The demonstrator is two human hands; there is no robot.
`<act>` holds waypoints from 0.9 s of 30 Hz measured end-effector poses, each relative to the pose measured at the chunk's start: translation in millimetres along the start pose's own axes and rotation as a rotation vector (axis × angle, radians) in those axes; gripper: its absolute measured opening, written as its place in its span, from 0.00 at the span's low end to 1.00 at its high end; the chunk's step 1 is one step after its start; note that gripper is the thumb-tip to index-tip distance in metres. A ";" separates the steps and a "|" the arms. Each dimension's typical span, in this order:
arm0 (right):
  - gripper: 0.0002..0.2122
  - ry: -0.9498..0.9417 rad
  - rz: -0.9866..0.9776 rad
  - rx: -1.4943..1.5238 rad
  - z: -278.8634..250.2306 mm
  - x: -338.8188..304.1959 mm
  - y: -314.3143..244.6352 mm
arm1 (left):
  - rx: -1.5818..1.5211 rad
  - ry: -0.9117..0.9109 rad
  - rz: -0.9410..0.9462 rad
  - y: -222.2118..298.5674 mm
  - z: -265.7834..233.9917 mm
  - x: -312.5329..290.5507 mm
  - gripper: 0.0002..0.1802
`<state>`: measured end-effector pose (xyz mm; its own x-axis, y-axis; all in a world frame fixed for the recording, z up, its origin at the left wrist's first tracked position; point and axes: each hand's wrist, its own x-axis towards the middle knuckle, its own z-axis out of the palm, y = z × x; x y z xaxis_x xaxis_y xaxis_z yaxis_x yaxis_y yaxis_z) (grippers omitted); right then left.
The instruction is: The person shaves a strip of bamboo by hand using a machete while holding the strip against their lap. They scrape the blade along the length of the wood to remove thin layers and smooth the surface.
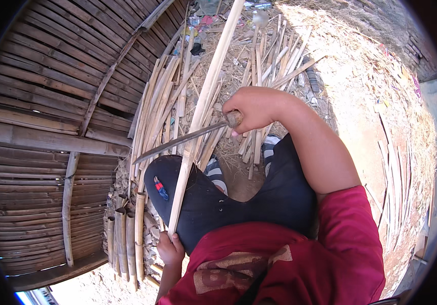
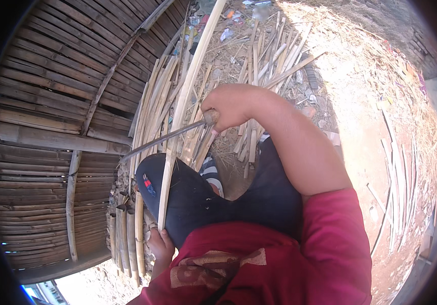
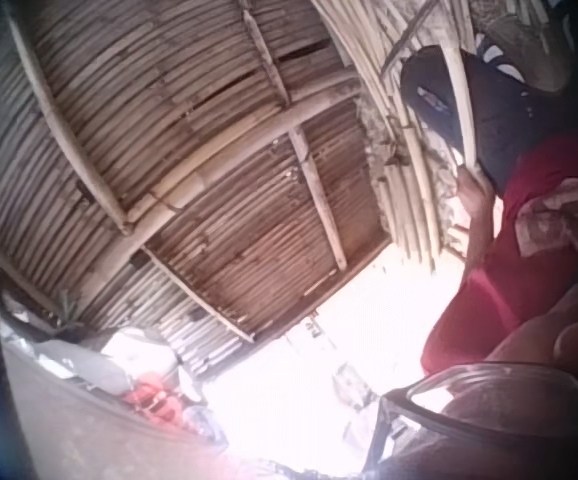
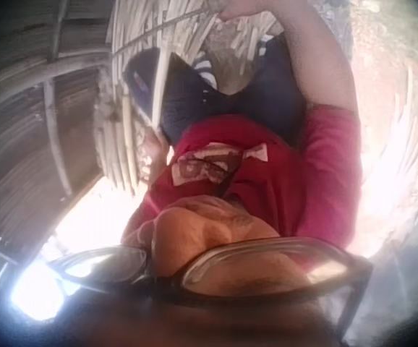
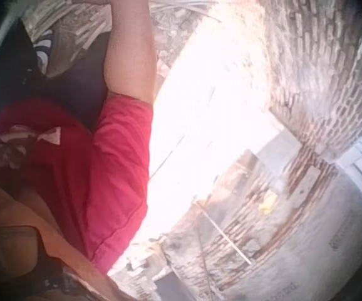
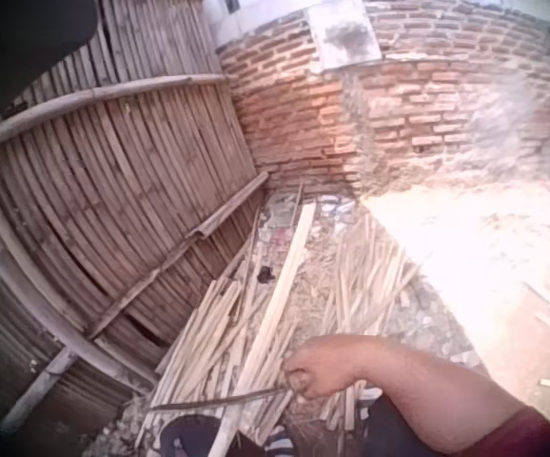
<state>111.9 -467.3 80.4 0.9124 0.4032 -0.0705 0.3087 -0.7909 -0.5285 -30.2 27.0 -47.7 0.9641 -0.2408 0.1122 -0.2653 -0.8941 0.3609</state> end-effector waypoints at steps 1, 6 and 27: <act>0.19 -0.043 0.065 0.086 -6.1 -4.3 17.6 | -0.013 0.000 -0.014 2.7 4.6 1.7 0.22; 0.16 -0.006 0.074 0.007 1.9 -3.8 7.2 | -0.034 0.037 -0.007 2.6 6.0 -1.0 0.23; 0.17 0.043 0.092 -0.168 0.1 -5.5 -29.4 | 0.018 0.032 -0.028 2.3 4.7 -1.7 0.22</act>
<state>97.7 -446.2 96.2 0.9483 0.3087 -0.0734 0.2611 -0.8907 -0.3722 -32.4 23.6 -51.4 0.9701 -0.2037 0.1320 -0.2377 -0.9069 0.3478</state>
